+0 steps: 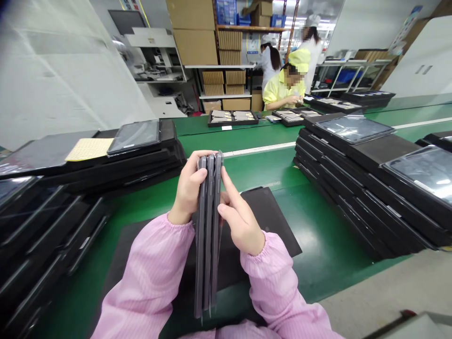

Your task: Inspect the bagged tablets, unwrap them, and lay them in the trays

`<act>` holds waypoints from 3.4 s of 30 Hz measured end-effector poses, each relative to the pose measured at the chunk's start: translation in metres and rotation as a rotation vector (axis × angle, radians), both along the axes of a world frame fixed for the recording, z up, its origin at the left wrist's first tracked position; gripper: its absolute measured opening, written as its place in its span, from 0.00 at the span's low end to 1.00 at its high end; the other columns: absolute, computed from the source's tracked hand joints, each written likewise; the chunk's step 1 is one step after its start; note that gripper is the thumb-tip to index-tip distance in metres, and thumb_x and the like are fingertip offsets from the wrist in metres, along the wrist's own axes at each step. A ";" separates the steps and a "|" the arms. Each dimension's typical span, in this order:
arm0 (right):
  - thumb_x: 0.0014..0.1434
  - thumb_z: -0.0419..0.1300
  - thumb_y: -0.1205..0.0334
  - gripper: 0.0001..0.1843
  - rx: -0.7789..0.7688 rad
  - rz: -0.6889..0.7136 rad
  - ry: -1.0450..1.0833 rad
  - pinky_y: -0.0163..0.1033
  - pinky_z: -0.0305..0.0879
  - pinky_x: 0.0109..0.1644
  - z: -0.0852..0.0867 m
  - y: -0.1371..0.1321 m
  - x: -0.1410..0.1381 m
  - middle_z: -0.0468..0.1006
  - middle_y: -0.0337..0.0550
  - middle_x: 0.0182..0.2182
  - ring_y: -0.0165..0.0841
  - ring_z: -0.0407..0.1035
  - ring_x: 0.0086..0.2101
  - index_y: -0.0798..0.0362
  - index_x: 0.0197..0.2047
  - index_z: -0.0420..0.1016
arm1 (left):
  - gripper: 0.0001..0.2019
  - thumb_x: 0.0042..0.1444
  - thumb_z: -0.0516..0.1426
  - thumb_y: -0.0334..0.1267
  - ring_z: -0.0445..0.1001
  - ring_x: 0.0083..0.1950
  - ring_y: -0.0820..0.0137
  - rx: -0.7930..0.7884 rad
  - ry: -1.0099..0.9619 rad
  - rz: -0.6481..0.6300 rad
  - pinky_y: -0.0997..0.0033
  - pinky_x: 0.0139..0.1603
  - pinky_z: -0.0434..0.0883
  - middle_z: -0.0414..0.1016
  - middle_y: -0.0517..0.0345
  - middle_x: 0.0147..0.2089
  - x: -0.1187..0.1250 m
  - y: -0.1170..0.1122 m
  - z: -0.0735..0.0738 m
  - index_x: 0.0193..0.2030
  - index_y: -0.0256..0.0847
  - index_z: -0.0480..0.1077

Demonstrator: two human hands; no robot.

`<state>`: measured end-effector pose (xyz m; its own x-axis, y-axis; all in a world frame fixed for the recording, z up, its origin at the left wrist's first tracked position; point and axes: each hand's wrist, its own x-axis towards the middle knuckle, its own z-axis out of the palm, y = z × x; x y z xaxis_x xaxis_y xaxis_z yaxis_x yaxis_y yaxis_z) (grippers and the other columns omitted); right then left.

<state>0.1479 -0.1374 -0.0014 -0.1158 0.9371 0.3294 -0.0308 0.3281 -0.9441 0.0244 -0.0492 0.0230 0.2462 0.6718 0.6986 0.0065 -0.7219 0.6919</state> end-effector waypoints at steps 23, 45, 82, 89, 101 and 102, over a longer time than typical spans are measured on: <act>0.64 0.54 0.49 0.46 0.140 0.015 -0.177 0.45 0.69 0.32 0.003 -0.012 0.003 0.69 0.39 0.29 0.37 0.64 0.27 0.49 0.78 0.39 | 0.14 0.63 0.50 0.46 0.78 0.41 0.62 0.191 0.138 0.172 0.63 0.43 0.74 0.81 0.53 0.44 -0.012 -0.019 0.016 0.47 0.44 0.71; 0.63 0.52 0.61 0.38 0.182 0.026 -0.009 0.46 0.69 0.43 -0.009 0.005 -0.017 0.61 0.39 0.32 0.37 0.61 0.32 0.47 0.75 0.49 | 0.17 0.56 0.53 0.54 0.76 0.42 0.60 -0.158 -0.146 0.015 0.60 0.46 0.71 0.80 0.53 0.42 -0.012 0.024 -0.011 0.43 0.44 0.71; 0.64 0.50 0.67 0.35 0.262 -0.035 -0.074 0.48 0.70 0.45 -0.003 -0.010 -0.025 0.65 0.39 0.34 0.36 0.64 0.34 0.48 0.73 0.53 | 0.20 0.58 0.52 0.57 0.76 0.40 0.61 -0.063 -0.136 0.013 0.61 0.44 0.71 0.80 0.54 0.40 -0.020 0.023 -0.010 0.44 0.44 0.71; 0.60 0.53 0.66 0.36 0.310 -0.094 -0.150 0.41 0.67 0.33 0.003 -0.020 -0.027 0.60 0.36 0.32 0.34 0.61 0.30 0.48 0.71 0.49 | 0.21 0.60 0.52 0.58 0.78 0.47 0.57 -0.006 -0.081 -0.020 0.57 0.51 0.72 0.81 0.52 0.47 -0.019 0.011 -0.005 0.47 0.44 0.71; 0.63 0.55 0.65 0.28 0.273 -0.334 -0.177 0.38 0.64 0.29 0.000 -0.032 -0.038 0.65 0.34 0.30 0.31 0.63 0.26 0.51 0.64 0.54 | 0.18 0.60 0.51 0.54 0.78 0.43 0.60 0.042 -0.033 -0.030 0.60 0.46 0.73 0.81 0.53 0.46 -0.014 -0.004 0.005 0.45 0.43 0.71; 0.64 0.55 0.65 0.26 0.262 -0.362 -0.167 0.38 0.63 0.28 -0.001 -0.032 -0.039 0.66 0.34 0.29 0.31 0.63 0.26 0.51 0.64 0.55 | 0.18 0.60 0.51 0.53 0.77 0.42 0.60 0.050 -0.034 -0.036 0.60 0.46 0.73 0.81 0.53 0.45 -0.013 -0.004 0.006 0.45 0.42 0.71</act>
<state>0.1089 -0.1698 -0.0025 0.1317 0.8148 0.5646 0.2743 0.5174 -0.8106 0.0116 -0.0534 0.0286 0.2451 0.6267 0.7397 -0.0436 -0.7551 0.6541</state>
